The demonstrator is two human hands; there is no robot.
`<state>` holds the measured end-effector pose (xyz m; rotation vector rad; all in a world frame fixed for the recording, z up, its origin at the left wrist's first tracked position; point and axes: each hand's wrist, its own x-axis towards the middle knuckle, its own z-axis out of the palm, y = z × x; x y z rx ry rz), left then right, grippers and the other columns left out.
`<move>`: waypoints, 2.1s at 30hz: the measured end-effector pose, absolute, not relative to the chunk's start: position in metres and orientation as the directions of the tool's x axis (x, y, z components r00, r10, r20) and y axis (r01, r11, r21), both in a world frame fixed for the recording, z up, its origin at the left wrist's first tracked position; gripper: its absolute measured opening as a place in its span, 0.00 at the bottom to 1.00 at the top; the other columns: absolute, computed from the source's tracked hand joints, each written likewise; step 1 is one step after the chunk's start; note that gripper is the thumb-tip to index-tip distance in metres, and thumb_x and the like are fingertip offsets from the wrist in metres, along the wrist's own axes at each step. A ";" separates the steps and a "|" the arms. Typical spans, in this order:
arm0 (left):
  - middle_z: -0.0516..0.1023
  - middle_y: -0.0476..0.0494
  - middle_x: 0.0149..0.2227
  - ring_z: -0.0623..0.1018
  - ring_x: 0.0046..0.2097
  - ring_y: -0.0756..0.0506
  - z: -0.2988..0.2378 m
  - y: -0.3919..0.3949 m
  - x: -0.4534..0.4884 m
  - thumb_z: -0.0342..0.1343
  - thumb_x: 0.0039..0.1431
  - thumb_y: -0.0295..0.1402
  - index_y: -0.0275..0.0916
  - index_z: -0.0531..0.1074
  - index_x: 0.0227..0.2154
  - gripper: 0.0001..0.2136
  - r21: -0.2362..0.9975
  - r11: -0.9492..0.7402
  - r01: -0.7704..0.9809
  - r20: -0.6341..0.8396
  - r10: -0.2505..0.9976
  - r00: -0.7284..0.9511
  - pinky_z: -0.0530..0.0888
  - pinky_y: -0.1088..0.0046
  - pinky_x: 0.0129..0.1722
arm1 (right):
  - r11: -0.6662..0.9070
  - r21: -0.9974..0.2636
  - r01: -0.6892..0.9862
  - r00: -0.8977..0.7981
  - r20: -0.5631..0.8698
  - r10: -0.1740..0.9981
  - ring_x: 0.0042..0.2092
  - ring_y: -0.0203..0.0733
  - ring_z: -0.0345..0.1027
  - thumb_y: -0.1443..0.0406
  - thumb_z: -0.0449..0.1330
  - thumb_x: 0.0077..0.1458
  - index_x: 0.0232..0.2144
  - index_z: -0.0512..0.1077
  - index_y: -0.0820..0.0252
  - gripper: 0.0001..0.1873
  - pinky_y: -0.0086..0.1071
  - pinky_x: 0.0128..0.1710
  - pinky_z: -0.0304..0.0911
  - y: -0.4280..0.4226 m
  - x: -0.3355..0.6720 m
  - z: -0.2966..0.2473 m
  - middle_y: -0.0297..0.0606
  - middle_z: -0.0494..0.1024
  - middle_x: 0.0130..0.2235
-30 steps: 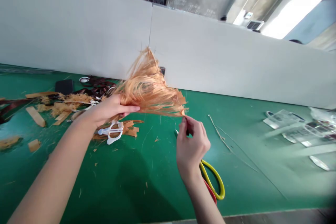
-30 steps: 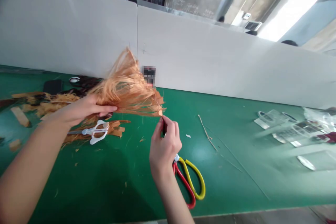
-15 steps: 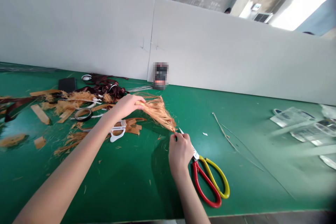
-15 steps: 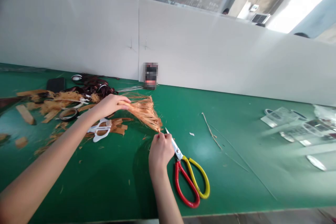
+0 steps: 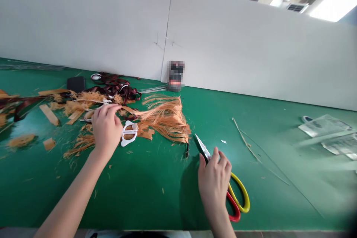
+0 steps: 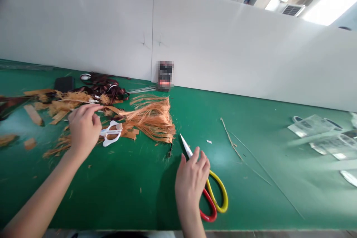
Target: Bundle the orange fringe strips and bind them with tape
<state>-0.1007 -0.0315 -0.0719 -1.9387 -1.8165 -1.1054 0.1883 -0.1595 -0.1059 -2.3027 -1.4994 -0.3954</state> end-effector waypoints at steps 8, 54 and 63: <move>0.76 0.42 0.40 0.72 0.44 0.39 -0.114 -0.053 -0.095 0.48 0.55 0.21 0.39 0.72 0.33 0.10 0.244 -0.229 0.942 0.726 0.688 -0.021 0.66 0.62 0.44 | -0.270 -0.243 0.932 0.347 0.371 0.861 0.45 0.55 0.64 0.54 0.34 0.64 0.43 0.71 0.69 0.31 0.46 0.47 0.59 -0.136 0.255 -0.139 0.59 0.71 0.44; 0.71 0.40 0.49 0.74 0.46 0.43 -0.082 0.058 -0.201 0.54 0.62 0.37 0.35 0.67 0.49 0.15 0.097 0.330 0.939 -0.014 0.944 -0.331 0.74 0.59 0.45 | -0.279 -0.321 0.905 0.401 0.428 0.810 0.45 0.53 0.60 0.61 0.42 0.61 0.44 0.72 0.71 0.24 0.44 0.46 0.57 -0.075 0.280 -0.134 0.55 0.70 0.43; 0.75 0.39 0.40 0.73 0.47 0.39 -0.079 0.041 -0.195 0.58 0.57 0.33 0.32 0.71 0.34 0.08 0.231 0.263 0.937 0.077 0.955 -0.287 0.68 0.55 0.49 | -0.284 -0.328 0.901 0.407 0.415 0.814 0.44 0.54 0.60 0.62 0.43 0.60 0.44 0.72 0.71 0.23 0.44 0.46 0.57 -0.075 0.280 -0.132 0.55 0.70 0.43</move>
